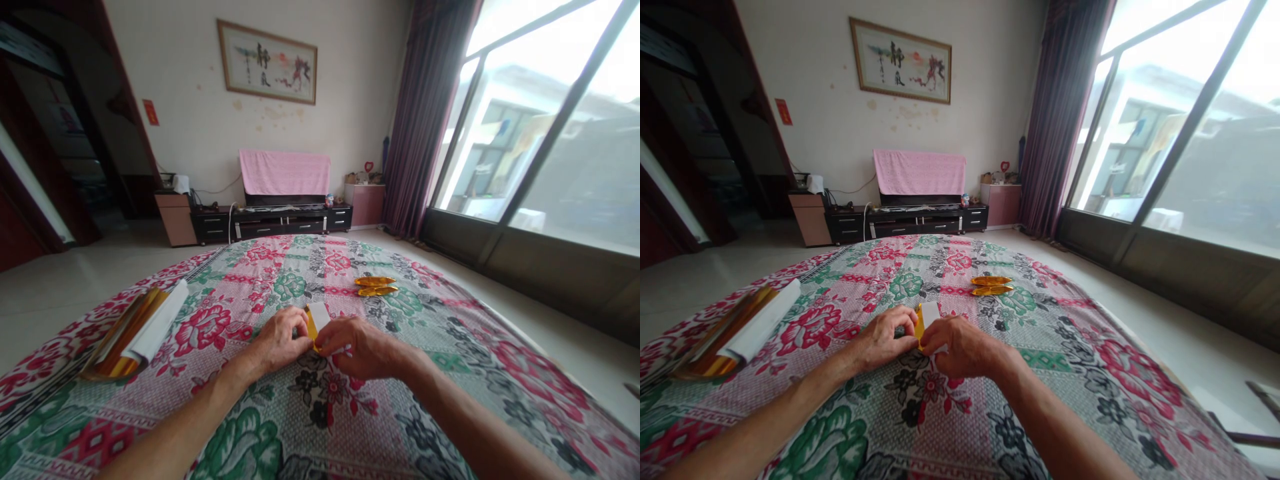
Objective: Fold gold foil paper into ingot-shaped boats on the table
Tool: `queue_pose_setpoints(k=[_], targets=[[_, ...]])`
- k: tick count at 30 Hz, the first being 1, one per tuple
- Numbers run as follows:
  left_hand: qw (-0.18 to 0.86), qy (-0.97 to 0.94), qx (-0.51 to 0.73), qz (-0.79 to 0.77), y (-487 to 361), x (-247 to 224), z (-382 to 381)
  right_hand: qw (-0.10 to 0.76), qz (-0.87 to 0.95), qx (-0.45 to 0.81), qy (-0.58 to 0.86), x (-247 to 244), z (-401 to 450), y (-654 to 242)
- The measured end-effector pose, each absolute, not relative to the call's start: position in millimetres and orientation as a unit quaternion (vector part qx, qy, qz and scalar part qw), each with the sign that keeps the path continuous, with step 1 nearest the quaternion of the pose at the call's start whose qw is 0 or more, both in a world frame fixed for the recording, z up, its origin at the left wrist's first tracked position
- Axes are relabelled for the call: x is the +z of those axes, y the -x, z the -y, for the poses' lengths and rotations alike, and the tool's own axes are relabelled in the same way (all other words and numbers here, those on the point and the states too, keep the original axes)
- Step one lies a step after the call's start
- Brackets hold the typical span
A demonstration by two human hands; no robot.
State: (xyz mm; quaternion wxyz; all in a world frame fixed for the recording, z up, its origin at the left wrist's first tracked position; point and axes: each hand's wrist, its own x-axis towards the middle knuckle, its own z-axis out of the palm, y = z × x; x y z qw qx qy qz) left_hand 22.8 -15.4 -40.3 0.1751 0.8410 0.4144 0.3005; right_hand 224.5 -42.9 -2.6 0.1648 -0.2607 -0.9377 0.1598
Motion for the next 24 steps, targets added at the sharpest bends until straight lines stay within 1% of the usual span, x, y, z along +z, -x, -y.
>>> queue_pose_setpoints(k=[19,24], targets=[[0.194,-0.842,0.314,-0.393,-20.2,-43.7,9.2,0.168,0.942,0.162,0.243,-3.4,41.3,-224.9],[0.144,-0.833,0.312,-0.434,-26.2,-41.5,17.6,0.165,0.945,0.154,0.236,-4.7,40.7,-225.1]])
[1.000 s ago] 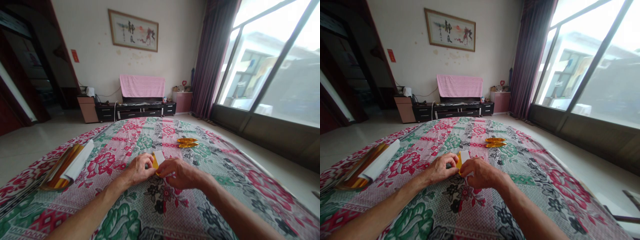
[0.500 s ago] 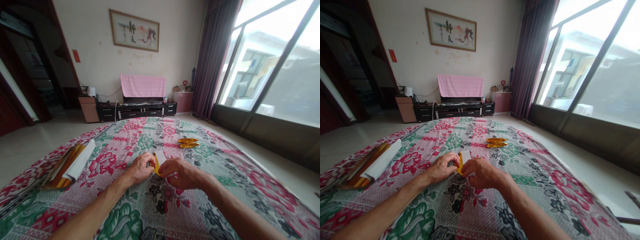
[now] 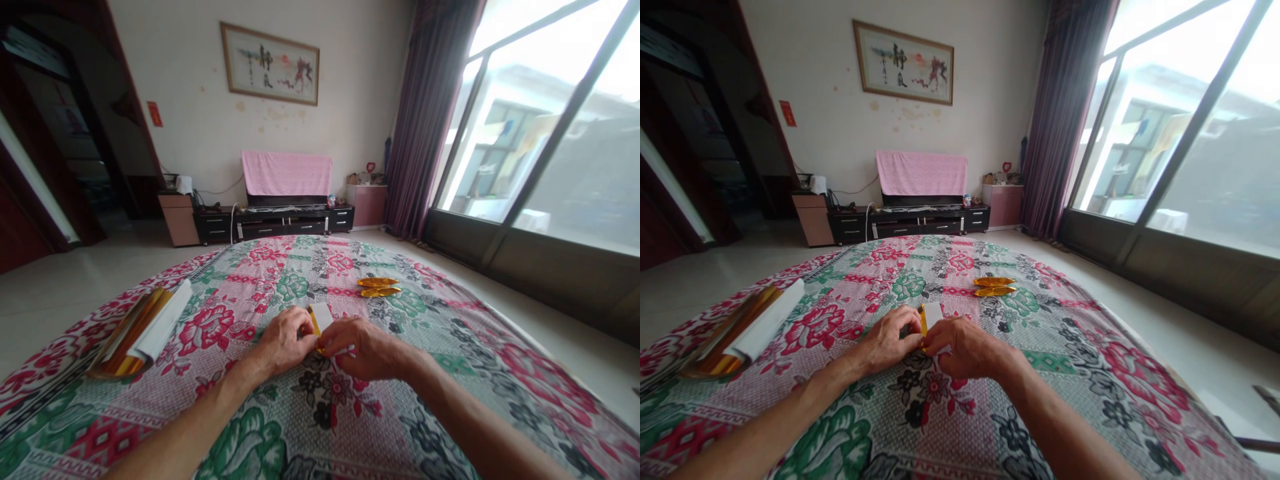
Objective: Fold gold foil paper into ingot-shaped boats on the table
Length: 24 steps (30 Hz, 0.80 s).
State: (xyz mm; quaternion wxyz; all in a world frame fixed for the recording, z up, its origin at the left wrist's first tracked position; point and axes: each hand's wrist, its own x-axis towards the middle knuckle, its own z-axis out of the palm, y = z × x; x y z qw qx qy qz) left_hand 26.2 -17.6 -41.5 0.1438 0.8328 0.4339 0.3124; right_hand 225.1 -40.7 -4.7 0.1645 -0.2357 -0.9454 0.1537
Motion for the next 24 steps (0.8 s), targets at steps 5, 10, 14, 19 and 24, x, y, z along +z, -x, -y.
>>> queue_pose_setpoints(k=[5,10,14,19,24], targets=[[0.136,-0.845,0.305,-0.418,-26.5,-41.7,19.9,0.165,0.944,0.156,0.239,-5.4,40.4,-224.9],[0.136,-0.842,0.299,-0.429,-26.3,-41.4,19.8,0.173,0.933,0.165,0.268,-5.5,41.8,-224.9],[0.143,-0.842,0.292,-0.432,-26.5,-41.4,19.3,0.174,0.929,0.164,0.281,-3.2,43.6,-224.7],[0.15,-0.84,0.287,-0.435,-26.5,-40.0,18.5,0.17,0.935,0.162,0.266,-2.8,42.9,-224.4],[0.159,-0.838,0.278,-0.442,-26.0,-39.5,16.6,0.167,0.936,0.161,0.265,-3.4,41.7,-224.3]])
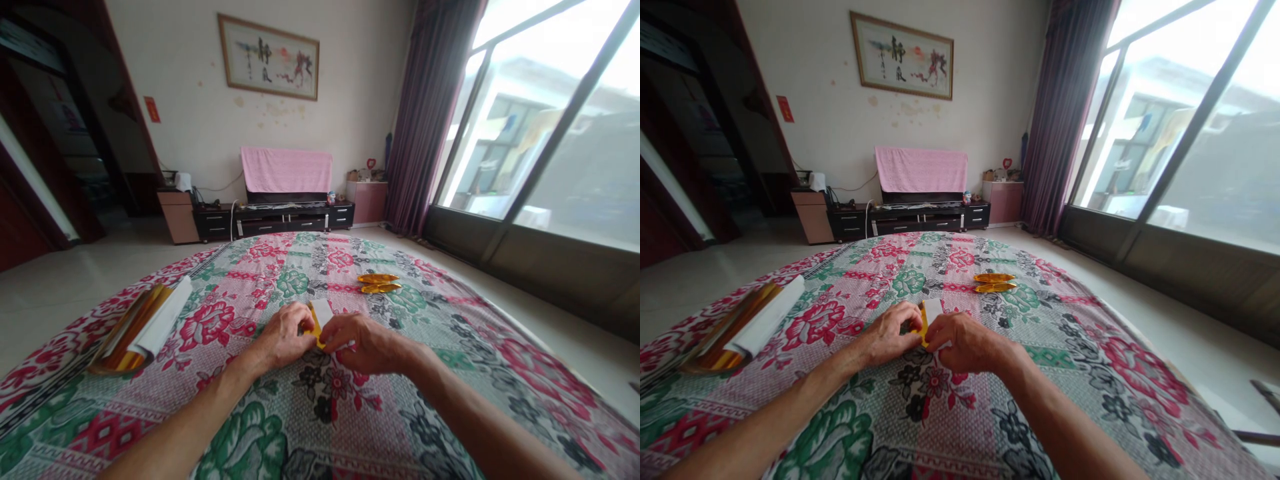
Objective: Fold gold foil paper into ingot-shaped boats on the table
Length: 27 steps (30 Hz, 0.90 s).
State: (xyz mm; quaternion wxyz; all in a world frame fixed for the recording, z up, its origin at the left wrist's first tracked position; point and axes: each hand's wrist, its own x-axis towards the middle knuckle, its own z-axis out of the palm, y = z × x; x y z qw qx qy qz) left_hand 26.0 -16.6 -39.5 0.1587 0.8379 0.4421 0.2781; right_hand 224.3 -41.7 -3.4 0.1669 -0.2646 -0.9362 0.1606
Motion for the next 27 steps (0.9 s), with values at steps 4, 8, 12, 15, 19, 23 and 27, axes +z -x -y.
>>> queue_pose_setpoints(k=[4,8,12,15,19,23,27], targets=[[0.162,-0.843,0.284,-0.427,-24,-42,14,0.161,0.935,0.162,0.273,-3,42,-223],[0.146,-0.848,0.299,-0.413,-23,-44,16,0.164,0.933,0.164,0.274,-4,42,-224],[0.117,-0.849,0.313,-0.41,-25,-45,21,0.175,0.928,0.193,0.266,-3,37,-226],[0.09,-0.857,0.31,-0.402,-27,-44,27,0.231,0.913,0.176,0.286,-3,22,-221],[0.052,-0.871,0.293,-0.391,-28,-41,34,0.296,0.886,0.066,0.351,-11,-8,-202],[0.027,-0.884,0.272,-0.379,-29,-38,38,0.232,0.915,0.032,0.329,-25,-30,-188],[0.02,-0.886,0.274,-0.373,-28,-39,38,0.255,0.883,0.044,0.392,-30,-36,-186]])
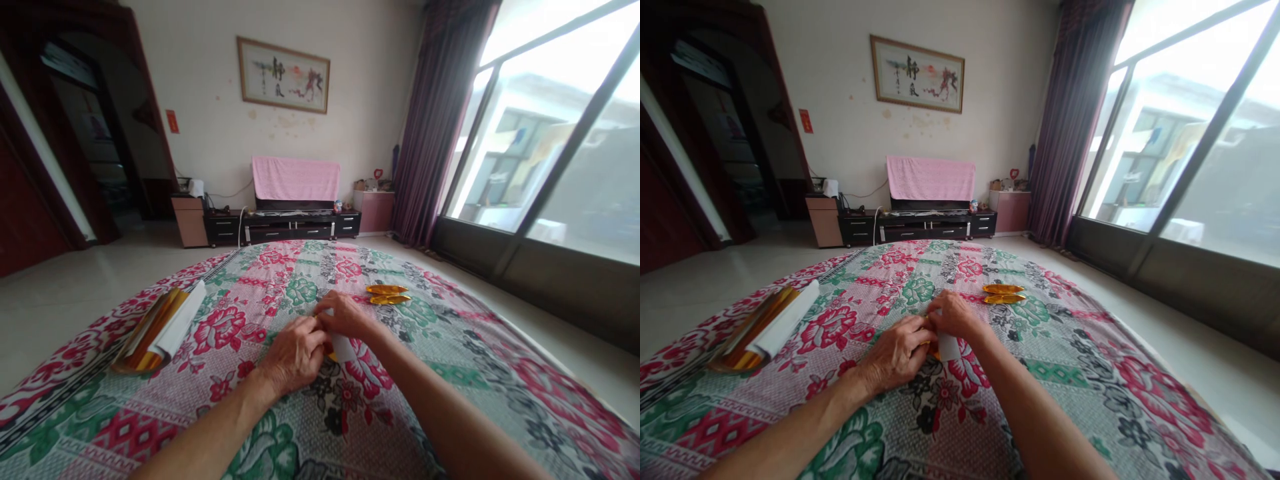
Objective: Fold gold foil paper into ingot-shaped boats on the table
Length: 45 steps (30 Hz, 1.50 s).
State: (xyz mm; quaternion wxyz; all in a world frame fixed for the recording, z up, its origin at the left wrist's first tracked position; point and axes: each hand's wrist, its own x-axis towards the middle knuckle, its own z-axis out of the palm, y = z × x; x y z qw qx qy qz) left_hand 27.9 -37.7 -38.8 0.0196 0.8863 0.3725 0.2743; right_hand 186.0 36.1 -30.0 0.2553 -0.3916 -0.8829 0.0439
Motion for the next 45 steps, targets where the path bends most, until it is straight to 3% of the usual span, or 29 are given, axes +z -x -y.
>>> queue_pose_setpoints(k=[9,15,20,32,45], targets=[[-0.011,-0.846,0.333,-0.417,-27,-38,40,0.234,0.839,0.148,0.469,-11,-28,-195],[0.03,-0.809,0.358,-0.465,-26,-46,34,0.333,0.738,0.313,0.497,-11,-26,-214],[0.131,-0.773,0.382,-0.49,-24,-45,28,0.451,0.602,0.456,0.475,-26,-22,-216],[0.308,-0.703,0.429,-0.476,-17,-38,19,0.401,0.628,0.469,0.474,-26,-7,-222],[0.215,-0.746,0.409,-0.48,-11,-43,11,0.359,0.665,0.417,0.506,-31,-11,-225]])
